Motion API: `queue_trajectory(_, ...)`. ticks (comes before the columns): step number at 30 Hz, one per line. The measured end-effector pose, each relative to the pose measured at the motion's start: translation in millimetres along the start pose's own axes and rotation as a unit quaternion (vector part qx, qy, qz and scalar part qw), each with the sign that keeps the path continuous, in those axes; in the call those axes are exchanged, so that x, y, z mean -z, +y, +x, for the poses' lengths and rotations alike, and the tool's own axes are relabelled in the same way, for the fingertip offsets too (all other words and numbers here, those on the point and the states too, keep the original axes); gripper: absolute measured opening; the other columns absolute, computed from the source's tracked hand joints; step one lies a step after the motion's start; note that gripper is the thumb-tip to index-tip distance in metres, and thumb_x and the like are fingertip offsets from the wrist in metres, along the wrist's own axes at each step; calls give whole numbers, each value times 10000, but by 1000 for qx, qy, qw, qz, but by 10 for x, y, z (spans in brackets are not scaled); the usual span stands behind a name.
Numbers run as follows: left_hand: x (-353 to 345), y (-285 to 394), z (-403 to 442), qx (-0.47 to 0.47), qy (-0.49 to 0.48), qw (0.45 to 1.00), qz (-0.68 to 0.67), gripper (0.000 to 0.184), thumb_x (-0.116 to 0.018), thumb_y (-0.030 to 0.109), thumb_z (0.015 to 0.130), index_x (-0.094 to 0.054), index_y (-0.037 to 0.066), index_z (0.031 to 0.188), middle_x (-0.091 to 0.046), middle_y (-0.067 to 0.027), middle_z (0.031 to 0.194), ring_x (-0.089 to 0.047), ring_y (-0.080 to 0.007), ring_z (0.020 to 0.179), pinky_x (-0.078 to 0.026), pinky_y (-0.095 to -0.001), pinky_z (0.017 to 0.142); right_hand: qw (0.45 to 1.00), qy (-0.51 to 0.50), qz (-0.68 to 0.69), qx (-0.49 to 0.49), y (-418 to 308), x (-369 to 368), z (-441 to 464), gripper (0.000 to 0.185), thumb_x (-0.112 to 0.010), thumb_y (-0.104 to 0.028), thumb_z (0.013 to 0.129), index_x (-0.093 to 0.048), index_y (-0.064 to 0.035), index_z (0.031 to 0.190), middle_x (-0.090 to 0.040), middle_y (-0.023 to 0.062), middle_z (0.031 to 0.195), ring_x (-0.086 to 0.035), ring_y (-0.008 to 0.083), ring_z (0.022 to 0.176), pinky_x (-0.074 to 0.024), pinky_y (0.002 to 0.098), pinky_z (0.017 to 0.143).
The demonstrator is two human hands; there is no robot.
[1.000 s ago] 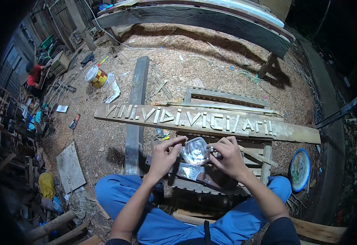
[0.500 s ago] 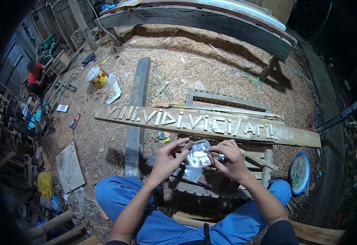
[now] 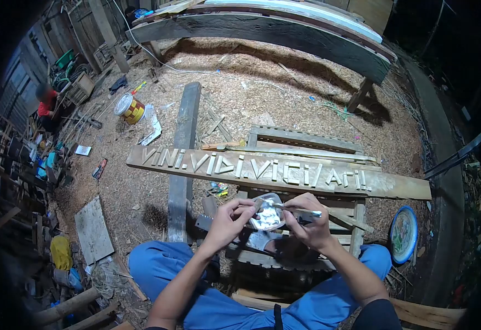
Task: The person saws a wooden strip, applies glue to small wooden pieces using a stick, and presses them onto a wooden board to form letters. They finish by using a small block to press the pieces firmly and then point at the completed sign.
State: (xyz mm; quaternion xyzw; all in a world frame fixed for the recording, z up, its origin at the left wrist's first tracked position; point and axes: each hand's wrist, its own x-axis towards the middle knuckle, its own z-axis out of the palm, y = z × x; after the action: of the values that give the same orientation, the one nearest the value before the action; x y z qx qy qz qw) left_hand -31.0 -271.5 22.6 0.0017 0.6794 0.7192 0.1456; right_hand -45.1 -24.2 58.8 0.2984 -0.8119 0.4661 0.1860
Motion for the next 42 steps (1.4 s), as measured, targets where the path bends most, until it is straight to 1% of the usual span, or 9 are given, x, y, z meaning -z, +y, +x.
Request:
queue_trajectory(2, -3, -16, -5, -6, -6, 1000, 12, 265, -667, 151, 1051, -653, -47, 1227, -771, -82, 1005, -719, -94, 979, -545, -240, 825, 1000, 1, 15, -14, 8, -22, -26, 184, -779, -10, 842, -726, -11, 1018, -735, 123, 930, -702, 264, 841, -574, 368, 750)
queue_trajectory(10, -89, 106, -57, -43, -39, 998, -7, 486, -671, 138, 1044, -547, 12, 1497, -757, -71, 1079, -693, -99, 1035, -549, -273, 919, 997, 11, 49, -66, -56, -13, -46, 193, -787, -26, 859, -740, -21, 1045, -748, 118, 950, -705, 260, 857, -558, 361, 770)
queue_trajectory(13, -77, 150, -72, -31, -64, 997, -5, 522, -678, 124, 1038, -521, 18, 1525, -748, -79, 1133, -689, -105, 1061, -541, -279, 955, 996, 7, 59, -67, -59, -13, -43, 190, -787, -27, 862, -737, -12, 1045, -750, 118, 956, -707, 255, 866, -562, 354, 775)
queue_trajectory(16, -87, 121, -83, -35, -70, 996, -31, 521, -693, 100, 1028, -526, 10, 1513, -708, -87, 1224, -673, -115, 1108, -533, -279, 970, 995, -1, 71, -67, -43, -16, -54, 153, -766, -40, 897, -731, -12, 1043, -729, 115, 980, -701, 218, 865, -571, 345, 772)
queue_trajectory(22, -100, 179, -107, -57, -91, 994, -20, 588, -720, 89, 1006, -491, 19, 1543, -674, -101, 1313, -658, -138, 1177, -524, -295, 1015, 981, -16, 106, -160, -93, 3, -56, 161, -756, -88, 932, -713, -14, 1068, -706, 97, 1012, -689, 184, 897, -560, 329, 804)
queue_trajectory(36, -67, 271, -137, -11, -105, 994, -37, 620, -744, 97, 988, -492, 44, 1552, -664, -98, 1348, -643, -135, 1189, -526, -296, 1015, 957, -39, 166, -236, -98, 27, -71, 236, -792, -169, 925, -744, -24, 1104, -732, 102, 1080, -692, 194, 1020, -534, 334, 925)
queue_trajectory(38, -54, 282, -138, -4, -105, 994, -43, 622, -746, 85, 983, -496, 45, 1551, -638, -101, 1397, -634, -136, 1219, -529, -311, 1036, 959, -49, 162, -229, -69, 13, -83, 239, -787, -166, 937, -728, -14, 1112, -716, 86, 1070, -679, 161, 992, -544, 315, 885)
queue_trajectory(39, -59, 274, -137, -24, -98, 994, -39, 624, -752, 94, 981, -494, 38, 1547, -658, -99, 1346, -640, -134, 1185, -534, -296, 1003, 961, -57, 157, -222, -62, 10, -90, 242, -781, -162, 950, -712, -5, 1120, -700, 71, 1060, -666, 128, 963, -553, 296, 845)
queue_trajectory(42, -73, 294, -151, -40, -93, 994, -46, 626, -756, 87, 976, -492, 20, 1538, -667, -102, 1317, -639, -131, 1168, -543, -284, 966, 939, -58, 197, -276, -65, 8, -99, 252, -784, -192, 939, -742, -23, 1122, -727, 95, 1099, -680, 174, 1038, -528, 324, 922)
